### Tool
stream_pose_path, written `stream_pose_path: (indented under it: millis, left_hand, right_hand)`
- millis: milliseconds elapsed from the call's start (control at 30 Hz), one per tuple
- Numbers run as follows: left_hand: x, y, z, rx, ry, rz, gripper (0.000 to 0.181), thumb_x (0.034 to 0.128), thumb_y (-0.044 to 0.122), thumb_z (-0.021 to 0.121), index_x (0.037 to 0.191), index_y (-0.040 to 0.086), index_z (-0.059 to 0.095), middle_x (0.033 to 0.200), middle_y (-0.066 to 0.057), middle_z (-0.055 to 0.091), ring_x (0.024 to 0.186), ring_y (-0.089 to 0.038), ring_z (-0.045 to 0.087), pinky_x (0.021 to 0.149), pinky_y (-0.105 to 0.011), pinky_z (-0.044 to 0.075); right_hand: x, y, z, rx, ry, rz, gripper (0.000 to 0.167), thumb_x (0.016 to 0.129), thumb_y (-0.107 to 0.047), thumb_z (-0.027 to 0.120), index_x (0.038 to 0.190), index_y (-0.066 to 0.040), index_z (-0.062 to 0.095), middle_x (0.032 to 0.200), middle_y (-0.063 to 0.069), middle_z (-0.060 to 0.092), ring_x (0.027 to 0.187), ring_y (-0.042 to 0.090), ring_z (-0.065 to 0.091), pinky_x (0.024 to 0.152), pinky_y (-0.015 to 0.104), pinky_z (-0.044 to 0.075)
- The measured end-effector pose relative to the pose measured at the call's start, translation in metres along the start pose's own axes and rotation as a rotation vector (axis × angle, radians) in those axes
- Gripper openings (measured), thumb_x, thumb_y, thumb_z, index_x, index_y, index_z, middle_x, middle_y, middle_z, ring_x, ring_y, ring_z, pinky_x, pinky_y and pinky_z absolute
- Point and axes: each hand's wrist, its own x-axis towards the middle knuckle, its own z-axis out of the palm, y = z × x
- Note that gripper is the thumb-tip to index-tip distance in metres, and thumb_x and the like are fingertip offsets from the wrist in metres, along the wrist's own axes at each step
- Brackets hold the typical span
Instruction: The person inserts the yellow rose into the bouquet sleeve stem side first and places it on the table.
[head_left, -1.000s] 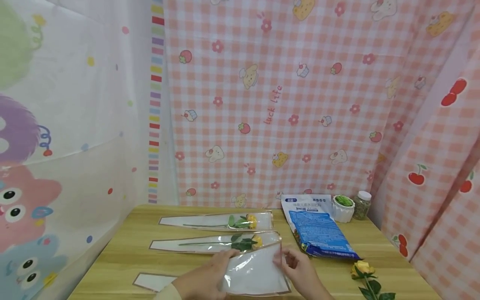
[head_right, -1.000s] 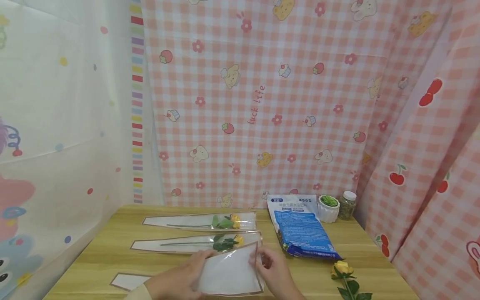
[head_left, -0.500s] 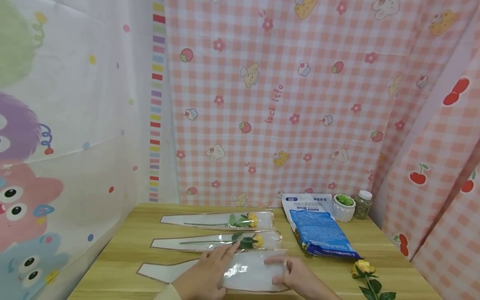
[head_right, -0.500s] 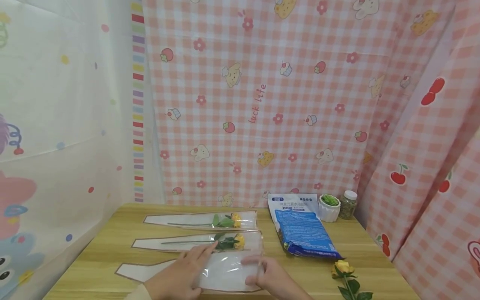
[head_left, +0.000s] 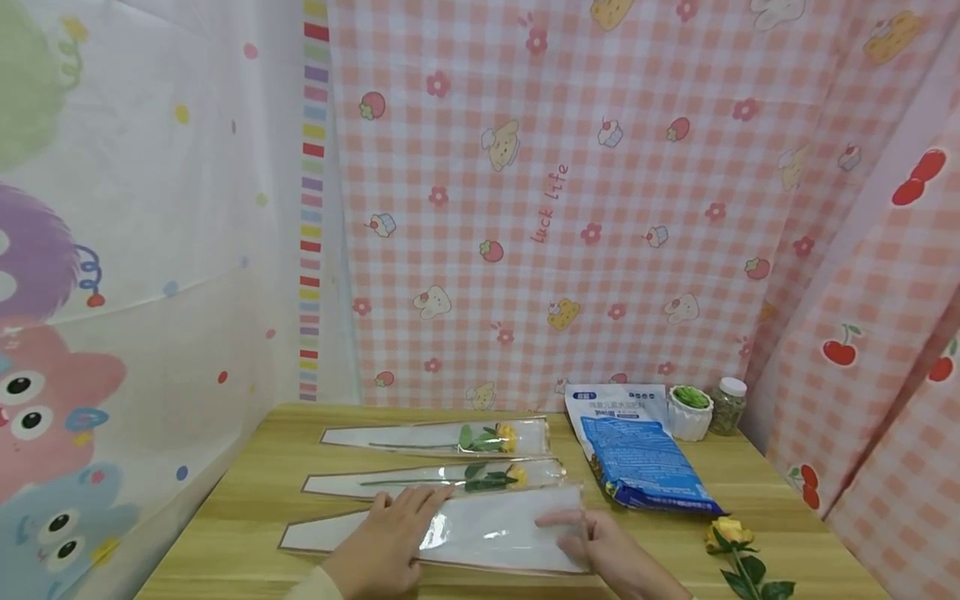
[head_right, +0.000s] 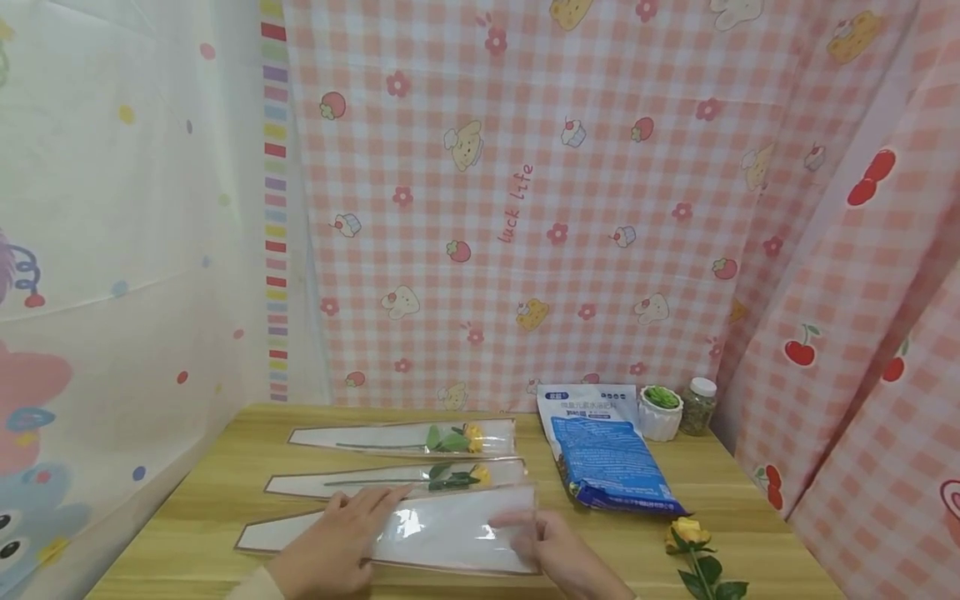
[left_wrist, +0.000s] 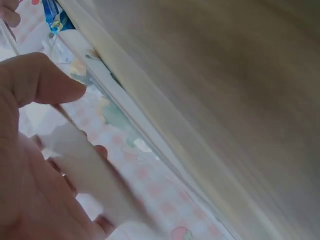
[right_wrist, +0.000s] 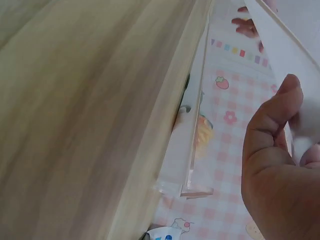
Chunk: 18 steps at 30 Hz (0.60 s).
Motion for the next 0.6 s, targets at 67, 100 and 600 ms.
stream_pose_path:
  millis: [67, 100, 600]
  left_hand:
    - [-0.003, -0.002, 0.0, 0.011, -0.008, -0.013, 0.093, 0.0772, 0.019, 0.073, 0.159, 0.015, 0.028, 0.143, -0.003, 0.049, 0.13, -0.02, 0.047, 0.083, -0.046, 0.043]
    - [-0.004, -0.004, -0.001, 0.014, -0.014, -0.018, 0.092, 0.0776, 0.019, 0.073, 0.159, 0.015, 0.029, 0.142, -0.003, 0.05, 0.13, -0.02, 0.047, 0.084, -0.048, 0.044]
    - [-0.004, 0.003, -0.014, -0.06, -0.02, -0.001, 0.117, 0.0785, 0.059, 0.079, 0.164, 0.018, 0.011, 0.155, -0.011, 0.036, 0.141, -0.03, 0.036, 0.101, -0.066, 0.04]
  right_hand:
    - [-0.001, -0.001, 0.001, -0.06, 0.015, -0.004, 0.037, 0.094, -0.011, 0.068, 0.131, -0.004, 0.068, 0.147, 0.022, 0.049, 0.129, 0.033, 0.039, 0.103, 0.047, 0.035]
    - [-0.001, -0.001, 0.001, -0.084, 0.021, -0.009, 0.04, 0.092, -0.013, 0.072, 0.131, -0.005, 0.068, 0.147, 0.023, 0.048, 0.13, 0.035, 0.039, 0.104, 0.049, 0.036]
    - [-0.001, -0.001, 0.0, -0.078, -0.04, -0.065, 0.063, 0.085, -0.032, 0.079, 0.138, -0.002, 0.062, 0.149, 0.021, 0.049, 0.139, 0.038, 0.032, 0.1, 0.022, 0.032]
